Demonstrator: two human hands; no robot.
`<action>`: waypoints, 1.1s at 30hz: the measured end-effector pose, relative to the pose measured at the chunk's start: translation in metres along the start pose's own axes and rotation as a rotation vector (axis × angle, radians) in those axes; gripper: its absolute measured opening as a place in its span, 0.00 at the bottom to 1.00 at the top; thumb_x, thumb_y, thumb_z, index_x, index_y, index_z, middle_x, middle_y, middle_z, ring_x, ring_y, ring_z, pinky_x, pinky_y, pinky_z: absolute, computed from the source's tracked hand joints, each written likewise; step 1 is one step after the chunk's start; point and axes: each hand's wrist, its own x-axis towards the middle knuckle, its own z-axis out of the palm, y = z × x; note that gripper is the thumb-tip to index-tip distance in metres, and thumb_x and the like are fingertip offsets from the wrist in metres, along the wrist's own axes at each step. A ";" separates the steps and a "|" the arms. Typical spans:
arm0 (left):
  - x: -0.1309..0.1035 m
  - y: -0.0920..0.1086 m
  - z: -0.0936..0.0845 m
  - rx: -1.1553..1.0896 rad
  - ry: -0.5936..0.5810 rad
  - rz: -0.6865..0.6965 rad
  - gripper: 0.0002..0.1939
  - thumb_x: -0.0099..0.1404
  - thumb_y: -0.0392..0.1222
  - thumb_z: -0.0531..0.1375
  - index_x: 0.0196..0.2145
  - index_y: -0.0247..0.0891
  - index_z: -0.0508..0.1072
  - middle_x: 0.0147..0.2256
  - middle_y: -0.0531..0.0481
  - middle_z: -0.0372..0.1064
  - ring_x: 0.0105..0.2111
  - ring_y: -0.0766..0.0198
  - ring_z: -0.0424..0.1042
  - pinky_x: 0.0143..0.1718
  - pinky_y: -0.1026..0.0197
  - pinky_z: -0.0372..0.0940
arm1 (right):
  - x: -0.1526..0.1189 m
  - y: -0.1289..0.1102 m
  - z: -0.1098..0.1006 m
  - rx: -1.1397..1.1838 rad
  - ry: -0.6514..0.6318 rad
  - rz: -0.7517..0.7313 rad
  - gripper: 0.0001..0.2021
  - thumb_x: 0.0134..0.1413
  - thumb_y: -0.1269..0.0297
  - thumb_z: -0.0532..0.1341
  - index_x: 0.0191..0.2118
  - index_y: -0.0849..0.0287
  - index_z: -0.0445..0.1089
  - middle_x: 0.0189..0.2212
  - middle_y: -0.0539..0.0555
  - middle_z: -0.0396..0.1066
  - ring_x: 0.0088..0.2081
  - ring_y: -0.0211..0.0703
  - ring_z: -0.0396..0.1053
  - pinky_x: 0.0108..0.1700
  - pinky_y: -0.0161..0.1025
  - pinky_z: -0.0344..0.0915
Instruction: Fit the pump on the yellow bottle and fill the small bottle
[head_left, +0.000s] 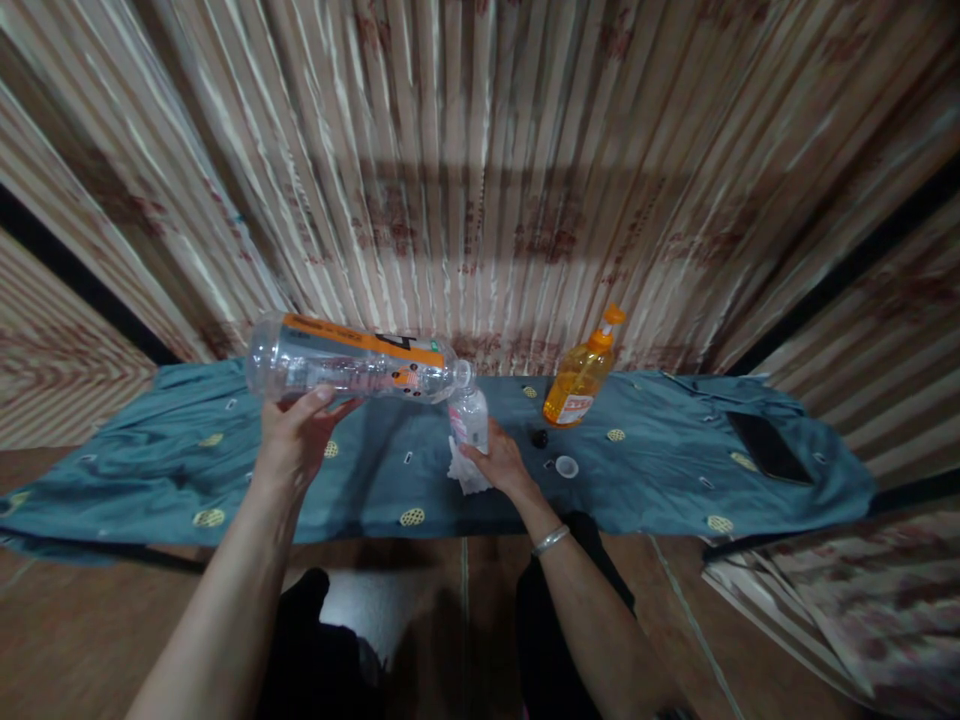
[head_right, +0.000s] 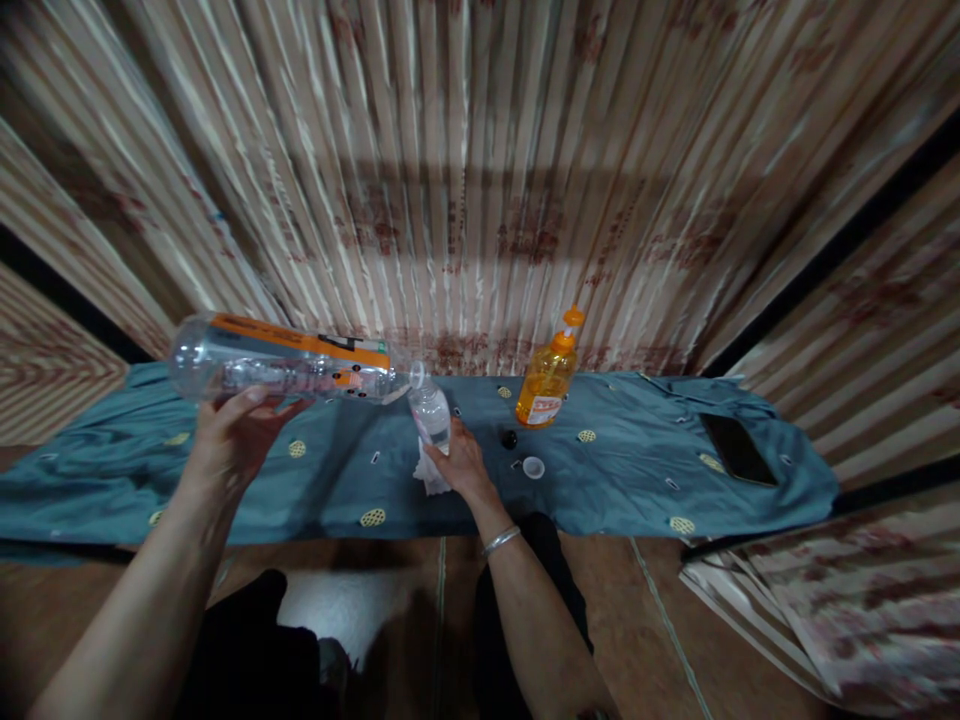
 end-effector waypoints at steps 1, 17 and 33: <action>0.001 0.001 0.000 0.004 -0.001 -0.005 0.35 0.33 0.36 0.81 0.42 0.47 0.80 0.31 0.58 0.82 0.32 0.58 0.84 0.33 0.54 0.83 | 0.000 0.000 0.000 0.001 0.005 -0.004 0.26 0.67 0.61 0.71 0.65 0.61 0.70 0.59 0.65 0.82 0.61 0.60 0.80 0.61 0.47 0.74; 0.006 -0.005 -0.001 -0.016 -0.007 -0.003 0.31 0.33 0.36 0.79 0.38 0.46 0.79 0.28 0.59 0.81 0.28 0.62 0.80 0.31 0.56 0.83 | -0.001 0.000 -0.001 0.004 0.003 0.004 0.25 0.67 0.60 0.70 0.65 0.60 0.70 0.59 0.65 0.81 0.61 0.60 0.80 0.61 0.48 0.73; 0.003 -0.008 -0.007 0.012 -0.057 0.031 0.26 0.38 0.39 0.81 0.36 0.43 0.79 0.35 0.53 0.84 0.34 0.58 0.84 0.39 0.54 0.84 | -0.001 0.006 0.002 0.025 0.025 -0.032 0.26 0.65 0.61 0.69 0.66 0.59 0.69 0.60 0.64 0.81 0.60 0.59 0.80 0.62 0.49 0.73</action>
